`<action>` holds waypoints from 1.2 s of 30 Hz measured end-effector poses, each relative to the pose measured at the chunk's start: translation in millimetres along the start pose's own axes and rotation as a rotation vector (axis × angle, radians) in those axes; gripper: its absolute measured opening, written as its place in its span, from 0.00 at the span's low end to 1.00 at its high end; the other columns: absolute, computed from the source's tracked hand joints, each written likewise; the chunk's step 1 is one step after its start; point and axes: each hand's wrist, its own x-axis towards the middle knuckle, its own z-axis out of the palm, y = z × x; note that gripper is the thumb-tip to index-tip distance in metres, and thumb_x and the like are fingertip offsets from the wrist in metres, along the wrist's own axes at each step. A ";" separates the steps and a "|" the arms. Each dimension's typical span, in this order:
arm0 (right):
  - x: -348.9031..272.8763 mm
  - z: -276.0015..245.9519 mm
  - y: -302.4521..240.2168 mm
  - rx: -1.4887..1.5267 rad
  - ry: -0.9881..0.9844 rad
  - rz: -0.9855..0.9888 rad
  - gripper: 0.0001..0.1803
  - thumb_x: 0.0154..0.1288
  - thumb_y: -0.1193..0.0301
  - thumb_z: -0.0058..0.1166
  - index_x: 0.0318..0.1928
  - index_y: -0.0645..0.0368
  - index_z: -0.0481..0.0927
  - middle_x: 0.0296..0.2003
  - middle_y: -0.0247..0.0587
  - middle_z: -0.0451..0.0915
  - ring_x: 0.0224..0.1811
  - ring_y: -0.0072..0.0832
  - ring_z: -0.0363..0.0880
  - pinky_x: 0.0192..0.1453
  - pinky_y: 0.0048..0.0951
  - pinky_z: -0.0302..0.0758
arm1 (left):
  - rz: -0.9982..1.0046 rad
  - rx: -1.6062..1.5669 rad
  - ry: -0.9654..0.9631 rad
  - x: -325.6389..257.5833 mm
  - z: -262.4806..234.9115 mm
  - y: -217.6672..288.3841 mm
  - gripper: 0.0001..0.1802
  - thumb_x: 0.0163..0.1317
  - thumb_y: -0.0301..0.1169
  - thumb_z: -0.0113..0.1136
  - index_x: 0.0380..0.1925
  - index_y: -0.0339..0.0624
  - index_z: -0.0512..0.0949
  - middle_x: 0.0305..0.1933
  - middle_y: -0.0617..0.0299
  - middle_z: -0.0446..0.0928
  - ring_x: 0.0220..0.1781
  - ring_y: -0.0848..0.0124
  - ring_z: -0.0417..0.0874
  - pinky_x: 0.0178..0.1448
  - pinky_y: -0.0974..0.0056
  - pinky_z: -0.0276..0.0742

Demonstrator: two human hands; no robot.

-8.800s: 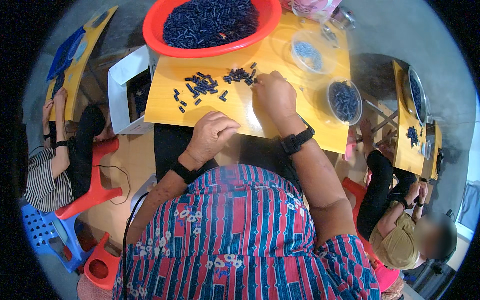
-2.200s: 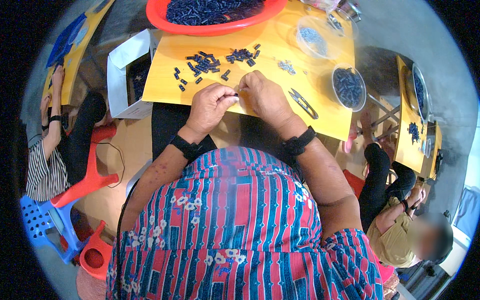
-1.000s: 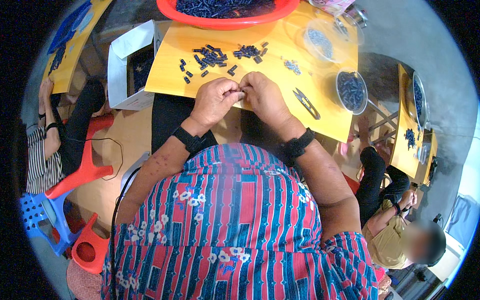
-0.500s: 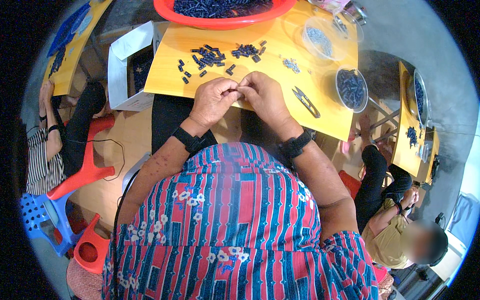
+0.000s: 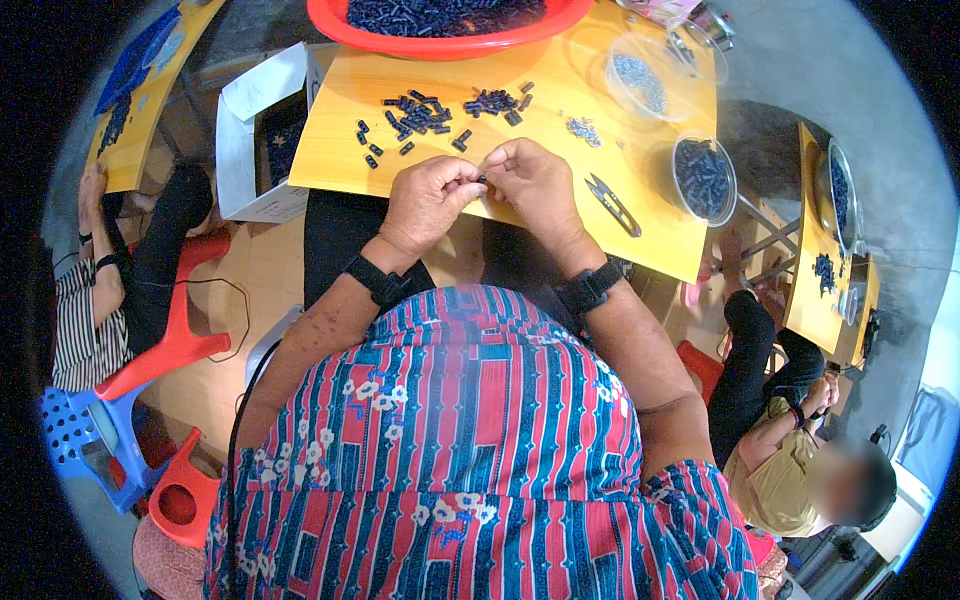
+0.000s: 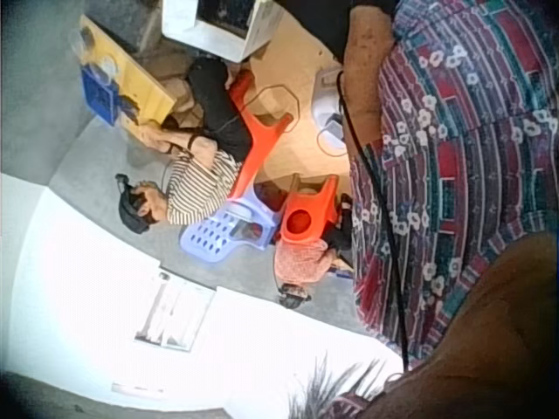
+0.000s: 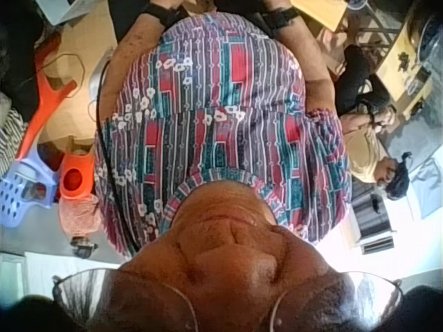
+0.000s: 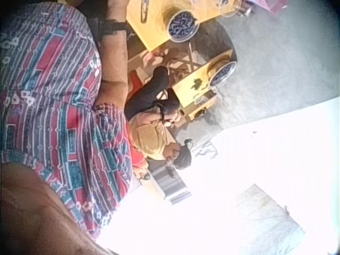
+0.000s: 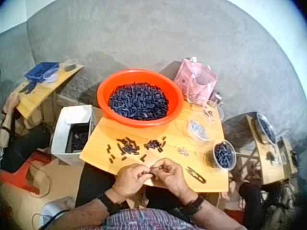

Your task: The person picks up a small metal piece and a black plastic component, fits the metal piece into the plastic component, and places the assembled unit on the table, repeating the process.

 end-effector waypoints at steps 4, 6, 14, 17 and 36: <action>-0.6 0.3 -1.3 -0.031 -0.014 0.014 0.07 0.65 0.79 0.59 0.42 0.66 0.80 0.31 0.35 0.82 0.28 0.16 0.78 0.34 0.19 0.77 | -0.010 0.007 -0.010 0.2 -0.3 1.5 0.08 0.54 0.29 0.69 0.31 0.39 0.81 0.27 0.59 0.78 0.26 0.70 0.79 0.33 0.65 0.75; -1.1 -0.3 -1.3 -0.032 -0.016 0.006 0.06 0.65 0.79 0.58 0.42 0.66 0.80 0.31 0.35 0.82 0.29 0.16 0.78 0.34 0.18 0.77 | -0.006 0.012 -0.016 0.5 -0.5 2.2 0.07 0.54 0.29 0.69 0.31 0.39 0.81 0.26 0.59 0.77 0.26 0.70 0.79 0.33 0.65 0.75; -5.1 0.1 -3.3 -0.174 0.000 -0.040 0.06 0.63 0.79 0.58 0.39 0.66 0.86 0.31 0.36 0.82 0.30 0.17 0.80 0.35 0.19 0.77 | -0.003 0.022 -0.006 0.2 0.4 1.0 0.07 0.54 0.29 0.69 0.31 0.39 0.81 0.26 0.59 0.77 0.26 0.70 0.79 0.33 0.66 0.75; -6.0 -0.1 -4.2 -0.176 -0.003 -0.072 0.07 0.62 0.78 0.58 0.39 0.66 0.86 0.30 0.37 0.82 0.29 0.18 0.81 0.35 0.20 0.76 | -0.007 0.007 -0.003 -0.3 0.7 1.2 0.07 0.54 0.29 0.69 0.31 0.39 0.81 0.26 0.59 0.78 0.26 0.70 0.79 0.32 0.66 0.75; -8.6 -0.7 -0.8 -0.104 0.022 0.001 0.05 0.62 0.79 0.58 0.37 0.68 0.83 0.28 0.37 0.84 0.29 0.18 0.81 0.34 0.20 0.78 | 0.017 0.006 0.009 -0.1 0.3 3.6 0.07 0.54 0.28 0.69 0.30 0.39 0.81 0.26 0.59 0.77 0.25 0.70 0.78 0.32 0.66 0.75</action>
